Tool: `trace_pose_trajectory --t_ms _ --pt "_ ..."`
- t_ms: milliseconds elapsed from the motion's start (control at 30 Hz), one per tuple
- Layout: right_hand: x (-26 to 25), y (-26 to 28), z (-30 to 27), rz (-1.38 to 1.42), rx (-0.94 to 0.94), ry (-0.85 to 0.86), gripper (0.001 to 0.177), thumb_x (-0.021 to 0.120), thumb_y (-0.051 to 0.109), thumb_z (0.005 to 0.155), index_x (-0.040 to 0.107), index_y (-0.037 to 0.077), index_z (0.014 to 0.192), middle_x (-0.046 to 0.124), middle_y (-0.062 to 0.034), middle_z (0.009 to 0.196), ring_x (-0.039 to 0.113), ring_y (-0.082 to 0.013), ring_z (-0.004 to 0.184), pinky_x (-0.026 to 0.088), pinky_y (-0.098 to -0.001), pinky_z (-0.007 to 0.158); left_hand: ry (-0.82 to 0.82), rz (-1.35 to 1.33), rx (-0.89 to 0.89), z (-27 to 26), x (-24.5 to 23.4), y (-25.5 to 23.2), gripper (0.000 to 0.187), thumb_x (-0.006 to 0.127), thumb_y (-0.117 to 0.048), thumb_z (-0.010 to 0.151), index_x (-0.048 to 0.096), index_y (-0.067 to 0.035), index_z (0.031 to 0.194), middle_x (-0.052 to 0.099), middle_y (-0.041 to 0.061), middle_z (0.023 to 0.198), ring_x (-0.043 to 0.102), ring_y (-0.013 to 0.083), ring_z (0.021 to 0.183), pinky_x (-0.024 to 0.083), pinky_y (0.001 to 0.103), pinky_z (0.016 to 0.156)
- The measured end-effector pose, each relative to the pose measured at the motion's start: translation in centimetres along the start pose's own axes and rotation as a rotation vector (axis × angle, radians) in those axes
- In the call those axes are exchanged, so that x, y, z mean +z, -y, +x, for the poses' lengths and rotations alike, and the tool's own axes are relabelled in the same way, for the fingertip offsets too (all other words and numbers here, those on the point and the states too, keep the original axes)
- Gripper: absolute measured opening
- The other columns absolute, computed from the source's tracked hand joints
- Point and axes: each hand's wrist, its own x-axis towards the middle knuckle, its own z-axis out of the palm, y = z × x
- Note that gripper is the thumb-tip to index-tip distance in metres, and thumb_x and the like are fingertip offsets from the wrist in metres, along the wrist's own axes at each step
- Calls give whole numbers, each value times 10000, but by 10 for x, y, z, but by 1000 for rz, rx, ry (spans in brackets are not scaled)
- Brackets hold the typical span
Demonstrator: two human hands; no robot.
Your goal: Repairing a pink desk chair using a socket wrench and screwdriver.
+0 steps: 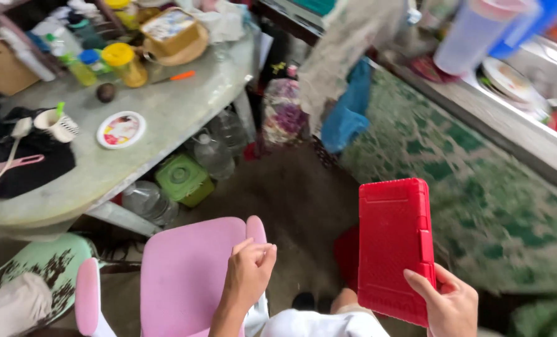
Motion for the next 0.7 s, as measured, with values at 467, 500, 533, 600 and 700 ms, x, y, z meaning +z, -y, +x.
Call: trace_pose_trajectory --t_ms 467,500,533,600,700 --pt "115 31 268 -404 -76 348 452 828 -14 769 731 -122 1197 777 -191 898 697 -178 782 576 -326 715 -498 -26 -169 172 7 2 836 669 -120 793 295 -20 1534 359 328 1504 407 473 1347 390 495 1055" --pt "134 40 281 -390 -104 420 422 814 3 779 731 -110 1177 770 -141 903 686 -145 777 559 -301 709 -438 38 -207 187 8 1 922 704 -137 834 148 -73 1567 236 322 1567 300 475 1435 344 499 1122" --pt "153 48 293 -375 -131 492 393 799 20 788 730 -99 1157 763 -91 908 675 -112 773 542 -275 702 -375 99 -247 201 7 2 1035 739 -155 875 2 -126 1601 113 316 1630 193 476 1522 299 503 1190" --pt "187 66 316 -385 -155 599 366 791 41 803 737 -86 1142 758 -70 900 658 -92 770 535 -260 698 -411 59 -322 220 -8 -22 1011 732 -163 894 18 -124 1608 104 321 1634 220 483 1501 336 495 1163" --pt "237 92 337 -475 -184 705 321 791 79 827 755 -70 1108 748 -59 860 619 -77 739 511 -255 665 -466 -64 -417 241 -18 -29 979 709 -179 902 38 -127 1613 97 309 1645 367 452 1431 433 464 1094"
